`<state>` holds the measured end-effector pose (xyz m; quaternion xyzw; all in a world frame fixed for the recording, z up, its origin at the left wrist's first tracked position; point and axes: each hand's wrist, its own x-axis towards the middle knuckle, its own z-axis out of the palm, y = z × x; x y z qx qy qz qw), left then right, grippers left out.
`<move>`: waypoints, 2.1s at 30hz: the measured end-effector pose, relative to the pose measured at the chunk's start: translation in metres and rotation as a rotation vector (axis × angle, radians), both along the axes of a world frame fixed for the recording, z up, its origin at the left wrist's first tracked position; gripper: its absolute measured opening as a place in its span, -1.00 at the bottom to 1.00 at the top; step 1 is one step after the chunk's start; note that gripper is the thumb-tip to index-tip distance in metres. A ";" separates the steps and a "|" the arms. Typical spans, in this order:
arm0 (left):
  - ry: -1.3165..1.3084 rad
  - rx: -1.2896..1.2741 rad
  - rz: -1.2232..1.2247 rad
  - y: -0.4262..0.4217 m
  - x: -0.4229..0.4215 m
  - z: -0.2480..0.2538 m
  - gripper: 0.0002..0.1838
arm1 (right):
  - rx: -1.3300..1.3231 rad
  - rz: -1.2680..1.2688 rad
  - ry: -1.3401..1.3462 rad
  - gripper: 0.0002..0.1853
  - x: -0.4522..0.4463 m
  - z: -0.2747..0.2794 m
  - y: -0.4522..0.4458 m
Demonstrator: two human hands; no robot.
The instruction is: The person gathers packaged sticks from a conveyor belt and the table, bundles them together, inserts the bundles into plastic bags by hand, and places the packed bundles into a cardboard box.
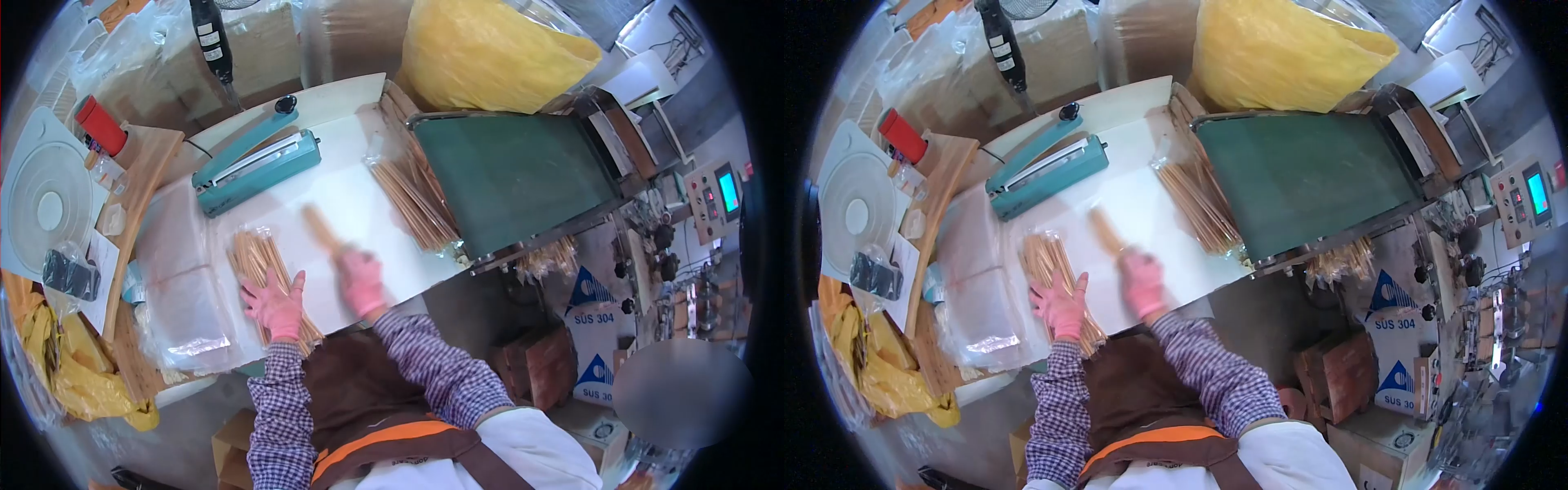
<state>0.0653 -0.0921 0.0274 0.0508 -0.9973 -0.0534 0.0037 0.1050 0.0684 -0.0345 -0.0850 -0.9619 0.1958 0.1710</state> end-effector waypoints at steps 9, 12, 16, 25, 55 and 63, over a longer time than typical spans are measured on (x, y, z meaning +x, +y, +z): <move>0.043 -0.043 -0.002 -0.007 -0.003 -0.017 -0.20 | 0.247 -0.581 0.028 -0.54 -0.023 0.010 0.128; -0.029 -0.079 0.002 -0.004 -0.005 -0.010 -0.20 | 0.208 -0.231 -0.262 -0.52 -0.004 0.043 0.109; -0.013 -0.034 -0.017 -0.011 -0.002 -0.008 -0.21 | 0.138 -0.271 -0.135 -0.53 -0.006 0.040 0.110; 0.029 -0.055 -0.009 -0.007 -0.003 -0.005 -0.25 | 0.324 -0.200 -0.147 -0.61 -0.011 0.044 0.084; -0.037 0.171 0.199 0.006 -0.020 0.007 -0.08 | -0.332 0.212 -0.105 -0.62 -0.022 0.025 -0.077; -0.077 0.053 0.135 0.001 -0.023 0.007 -0.14 | -0.158 -0.298 -0.064 -0.74 0.029 0.047 0.004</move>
